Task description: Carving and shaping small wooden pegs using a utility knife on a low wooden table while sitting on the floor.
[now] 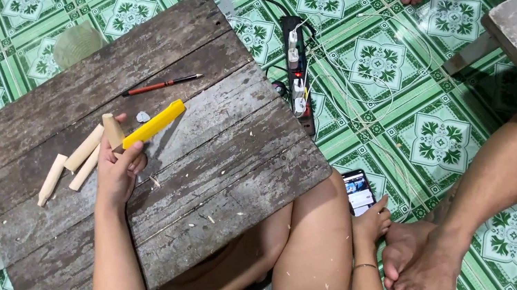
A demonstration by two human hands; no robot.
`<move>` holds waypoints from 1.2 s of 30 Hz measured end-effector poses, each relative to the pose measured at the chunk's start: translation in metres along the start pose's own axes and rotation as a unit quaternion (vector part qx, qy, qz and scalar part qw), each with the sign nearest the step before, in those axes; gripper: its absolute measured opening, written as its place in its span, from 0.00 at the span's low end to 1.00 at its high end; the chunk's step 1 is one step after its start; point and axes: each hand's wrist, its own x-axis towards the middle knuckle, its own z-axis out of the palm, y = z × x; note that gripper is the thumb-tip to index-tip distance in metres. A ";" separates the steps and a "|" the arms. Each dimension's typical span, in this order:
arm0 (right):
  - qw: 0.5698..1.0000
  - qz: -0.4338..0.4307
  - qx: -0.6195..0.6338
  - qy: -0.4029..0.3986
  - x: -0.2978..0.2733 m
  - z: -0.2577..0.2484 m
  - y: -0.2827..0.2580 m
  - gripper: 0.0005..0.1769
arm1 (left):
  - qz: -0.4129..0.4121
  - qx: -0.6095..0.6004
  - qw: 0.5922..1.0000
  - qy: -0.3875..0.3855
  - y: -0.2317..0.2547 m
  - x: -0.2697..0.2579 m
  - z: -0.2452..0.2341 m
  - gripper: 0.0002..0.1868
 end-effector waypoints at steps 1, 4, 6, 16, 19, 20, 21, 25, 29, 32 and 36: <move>1.000 -0.002 0.000 0.007 -0.002 -0.006 -0.005 0.74 | -0.001 -0.003 1.000 0.001 0.001 -0.001 0.000 0.32; 0.998 -0.043 0.019 0.036 -0.010 -0.022 -0.012 0.67 | -0.009 -0.003 1.000 0.002 -0.001 0.001 -0.001 0.33; 0.994 -0.079 0.024 0.072 -0.020 -0.027 -0.013 0.66 | -0.008 -0.003 1.000 -0.002 -0.002 0.002 -0.002 0.33; 0.968 -0.181 0.132 0.113 -0.022 -0.027 0.011 0.72 | -0.006 -0.010 1.000 0.006 -0.010 0.000 -0.008 0.33; 0.944 -0.238 0.196 0.117 -0.022 -0.036 0.026 0.68 | 0.006 0.003 1.000 -0.010 -0.004 0.001 -0.004 0.30; 0.945 -0.235 0.194 0.116 -0.018 -0.037 0.029 0.68 | 0.002 0.002 1.000 -0.012 -0.002 0.000 -0.003 0.30; 0.936 -0.228 0.208 0.168 -0.014 -0.038 0.032 0.53 | 0.004 -0.009 1.000 -0.004 -0.001 0.000 -0.001 0.28; 0.845 -0.137 0.492 0.158 -0.022 -0.060 0.029 0.30 | -0.004 -0.020 1.000 0.004 -0.003 -0.001 -0.003 0.24; 0.803 -0.110 0.561 0.165 -0.012 -0.075 0.047 0.26 | 0.000 -0.005 1.000 -0.004 0.000 -0.002 -0.003 0.27; 0.716 -0.053 0.695 0.040 -0.009 -0.084 0.064 0.18 | -0.050 -0.040 0.998 -0.025 0.007 -0.003 -0.003 0.32; 0.798 -0.052 0.599 0.029 -0.032 -0.087 0.058 0.17 | -0.051 -0.029 0.998 -0.031 0.010 -0.002 -0.001 0.32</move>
